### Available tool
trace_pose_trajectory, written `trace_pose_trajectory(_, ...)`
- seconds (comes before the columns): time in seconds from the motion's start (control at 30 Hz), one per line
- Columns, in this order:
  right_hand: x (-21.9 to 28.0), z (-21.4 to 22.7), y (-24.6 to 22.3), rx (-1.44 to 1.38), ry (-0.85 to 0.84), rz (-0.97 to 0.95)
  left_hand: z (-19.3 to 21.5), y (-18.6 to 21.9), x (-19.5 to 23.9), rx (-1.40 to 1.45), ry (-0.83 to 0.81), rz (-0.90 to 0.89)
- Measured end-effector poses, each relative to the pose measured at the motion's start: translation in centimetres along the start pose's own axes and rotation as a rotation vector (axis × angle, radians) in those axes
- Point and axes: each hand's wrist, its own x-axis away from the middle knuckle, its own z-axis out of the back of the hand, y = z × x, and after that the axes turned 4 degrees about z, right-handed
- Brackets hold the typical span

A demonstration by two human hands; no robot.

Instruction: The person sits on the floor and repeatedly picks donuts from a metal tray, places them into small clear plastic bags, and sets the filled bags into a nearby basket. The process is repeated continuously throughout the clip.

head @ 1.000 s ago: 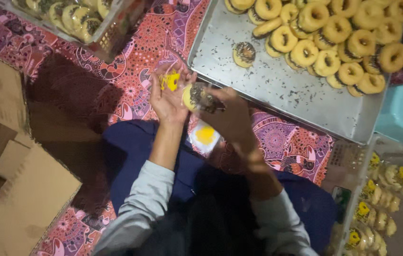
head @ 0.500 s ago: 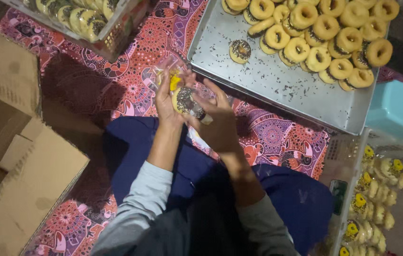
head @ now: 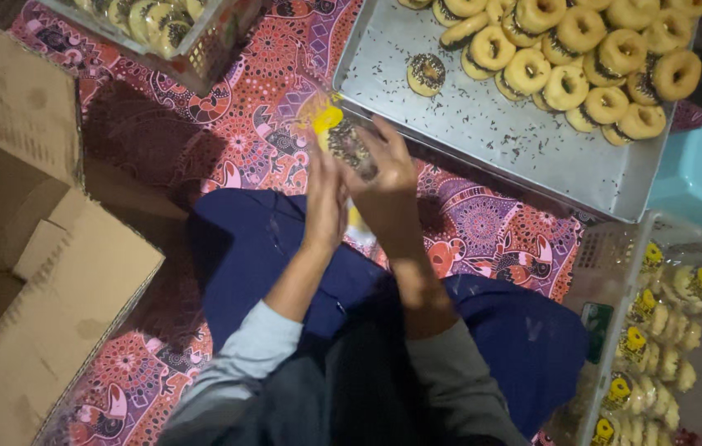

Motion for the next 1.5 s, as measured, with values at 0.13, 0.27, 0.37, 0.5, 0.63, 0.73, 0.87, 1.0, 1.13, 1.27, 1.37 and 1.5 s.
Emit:
trace_pose_trajectory(0.13,0.8,1.0,2.2,-0.525,-0.421,-0.48,3.2,4.3,2.7,-1.283,-0.136,-0.569)
trace_pose_trajectory(0.27,2.8,0.5,1.3,-0.443,-0.627,-0.195,6.2,6.3,5.3,-1.048,-0.089,-0.427)
trace_pose_trajectory(0.37,3.8,-0.8,-1.6,-0.415,-0.589,-0.001,8.0,7.2,8.0,-0.809,0.134,-0.153)
trace_pose_trajectory(0.5,5.8,-1.9,-5.9,-0.317,-0.377,0.047,11.2,7.2,9.7,-0.254,0.281,0.135)
trace_pose_trajectory(0.63,5.7,-3.1,-7.4,-0.346,-0.495,0.072,12.6,5.7,9.3,-0.315,0.275,0.083)
trace_pose_trajectory(0.73,4.6,-3.4,-7.3,-0.249,-0.486,0.109,12.4,5.0,9.5,-0.361,0.345,0.052)
trace_pose_trajectory(0.87,3.7,-3.5,-6.8,-0.269,-0.392,0.318,11.7,5.0,9.8,-0.456,0.329,0.025)
trace_pose_trajectory(1.0,4.2,-4.6,-5.9,-0.332,-0.407,0.354,11.0,6.2,9.5,-0.776,0.268,-0.053)
trace_pose_trajectory(1.13,3.7,-5.3,-3.5,-0.273,-0.441,0.208,9.8,7.9,9.7,-0.979,0.156,-0.043)
trace_pose_trajectory(1.27,2.7,-3.1,-1.6,-0.101,-0.77,-0.761,7.9,9.8,9.8,-0.696,0.411,-0.117)
trace_pose_trajectory(1.37,7.2,-2.5,-2.8,-1.021,-0.741,-0.426,7.1,10.6,10.7,-0.702,0.469,-0.164)
trace_pose_trajectory(1.5,13.9,-6.6,-3.4,-1.251,-0.65,-0.612,7.5,9.9,12.3,-1.111,0.344,-0.312)
